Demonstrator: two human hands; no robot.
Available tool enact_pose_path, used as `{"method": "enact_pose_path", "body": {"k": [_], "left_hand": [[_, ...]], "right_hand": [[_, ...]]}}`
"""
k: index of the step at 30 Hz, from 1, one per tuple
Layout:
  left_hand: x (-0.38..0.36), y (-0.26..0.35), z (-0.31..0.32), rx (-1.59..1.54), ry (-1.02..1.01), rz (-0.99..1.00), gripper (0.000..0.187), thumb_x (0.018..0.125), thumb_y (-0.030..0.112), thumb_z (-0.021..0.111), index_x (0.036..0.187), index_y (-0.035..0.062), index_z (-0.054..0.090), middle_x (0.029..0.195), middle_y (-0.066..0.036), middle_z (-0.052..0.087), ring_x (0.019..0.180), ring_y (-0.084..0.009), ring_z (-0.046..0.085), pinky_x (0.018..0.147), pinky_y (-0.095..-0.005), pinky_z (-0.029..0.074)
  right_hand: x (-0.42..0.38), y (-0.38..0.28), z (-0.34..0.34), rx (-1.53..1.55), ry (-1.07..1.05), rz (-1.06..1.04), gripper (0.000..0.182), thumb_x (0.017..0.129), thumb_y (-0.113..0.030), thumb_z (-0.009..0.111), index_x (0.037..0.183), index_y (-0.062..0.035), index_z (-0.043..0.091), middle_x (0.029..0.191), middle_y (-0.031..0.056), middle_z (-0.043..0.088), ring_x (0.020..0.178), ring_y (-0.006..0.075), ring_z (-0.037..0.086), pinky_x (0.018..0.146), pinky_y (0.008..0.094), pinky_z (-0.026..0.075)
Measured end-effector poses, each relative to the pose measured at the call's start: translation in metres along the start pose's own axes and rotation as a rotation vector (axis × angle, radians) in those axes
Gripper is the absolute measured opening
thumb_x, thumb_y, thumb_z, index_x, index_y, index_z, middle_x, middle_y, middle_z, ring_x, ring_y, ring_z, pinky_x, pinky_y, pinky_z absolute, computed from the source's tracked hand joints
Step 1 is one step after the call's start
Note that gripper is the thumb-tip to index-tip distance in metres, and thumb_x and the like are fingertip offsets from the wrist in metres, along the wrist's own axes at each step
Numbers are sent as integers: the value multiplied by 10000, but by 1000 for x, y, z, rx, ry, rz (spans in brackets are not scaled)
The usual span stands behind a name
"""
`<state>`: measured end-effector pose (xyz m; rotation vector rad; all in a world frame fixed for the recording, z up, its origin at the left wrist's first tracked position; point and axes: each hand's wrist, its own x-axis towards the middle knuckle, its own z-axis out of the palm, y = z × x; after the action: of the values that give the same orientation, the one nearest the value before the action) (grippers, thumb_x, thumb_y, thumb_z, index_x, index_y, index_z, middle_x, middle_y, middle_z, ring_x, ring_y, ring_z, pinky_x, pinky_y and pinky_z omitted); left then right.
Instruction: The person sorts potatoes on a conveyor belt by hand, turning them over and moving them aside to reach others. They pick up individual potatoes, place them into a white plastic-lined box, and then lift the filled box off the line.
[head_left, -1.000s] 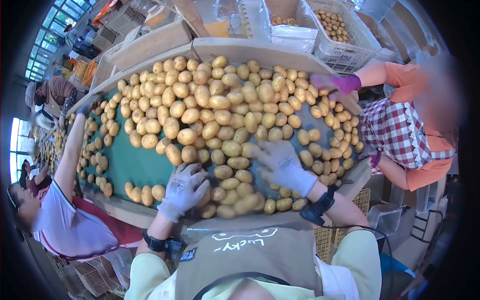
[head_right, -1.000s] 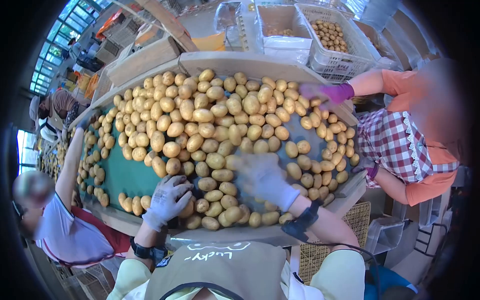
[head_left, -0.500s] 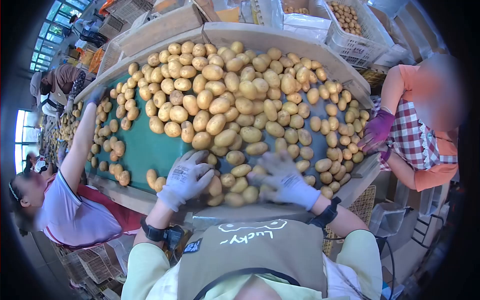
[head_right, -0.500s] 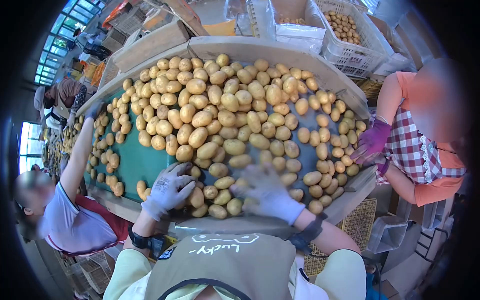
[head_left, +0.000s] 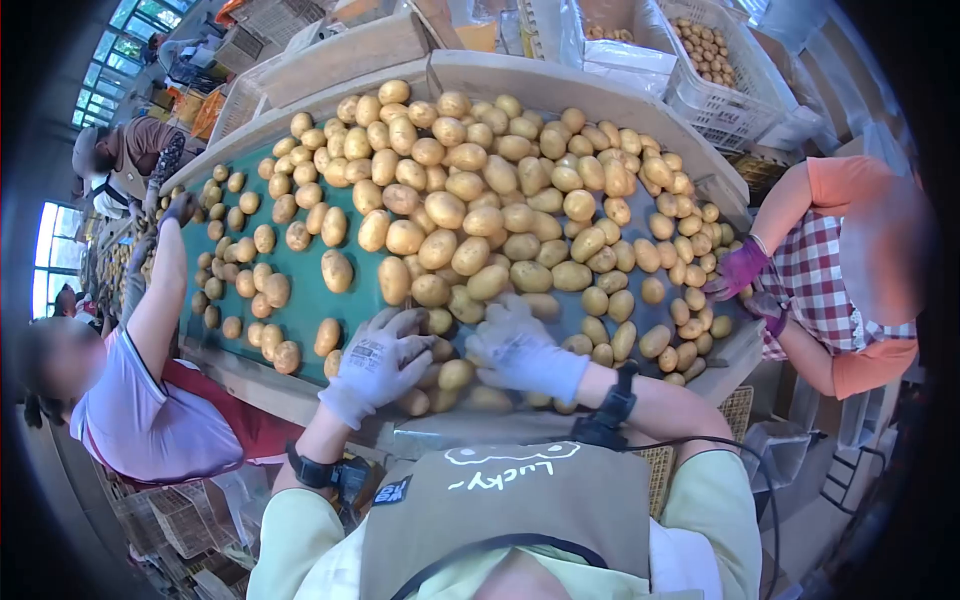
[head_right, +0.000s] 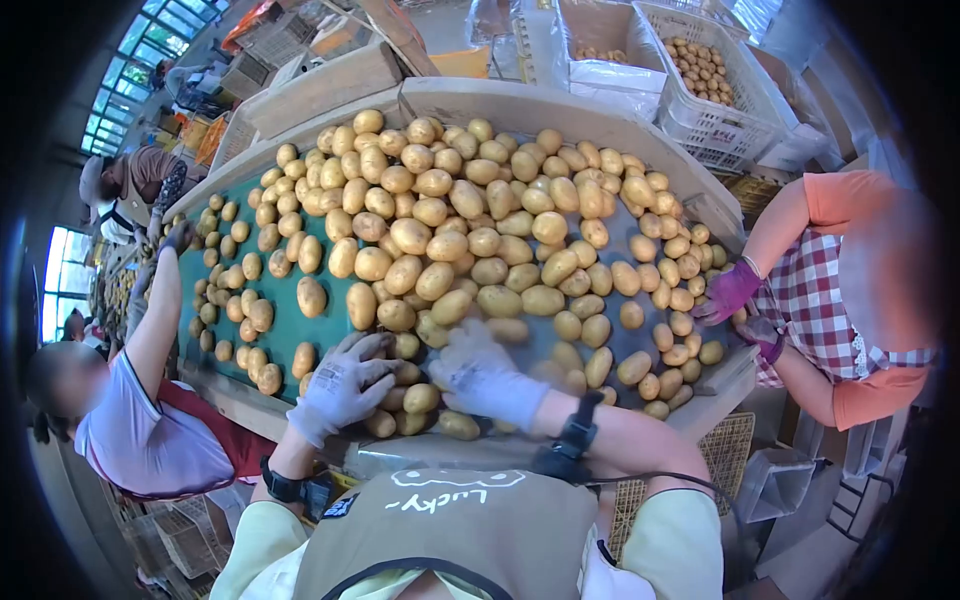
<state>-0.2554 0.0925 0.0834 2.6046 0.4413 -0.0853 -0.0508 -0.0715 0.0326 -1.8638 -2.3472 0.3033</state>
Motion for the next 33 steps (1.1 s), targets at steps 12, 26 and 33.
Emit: {"method": "enact_pose_path", "body": {"k": [12,26,33], "left_hand": [[4,-14,-18,72,-57,11,272,931,315,680,1084,131,809,1290,-157,681,1169,-368,646,968,-485,525],[-10,-23,-17,27,45,162,255,941,295,643,1020,98,783,1183,-151,701,1113,-377,655,962,-477,529],[-10,-12,-27,-37,-30,96,276,965,282,651,1111,94,791,1182,-147,723,1085,-358,679,969,-458,540]], "right_hand": [[57,24,-70,-168,-43,110,148,928,-184,596,998,-118,708,815,57,727,875,254,715,934,491,490],[26,4,-28,289,195,161,353,824,-355,691,1149,-225,732,989,69,735,1093,305,651,1146,640,325],[23,153,-152,-441,867,686,438,890,-367,675,1236,-100,647,1059,123,660,981,298,621,929,508,446]]}}
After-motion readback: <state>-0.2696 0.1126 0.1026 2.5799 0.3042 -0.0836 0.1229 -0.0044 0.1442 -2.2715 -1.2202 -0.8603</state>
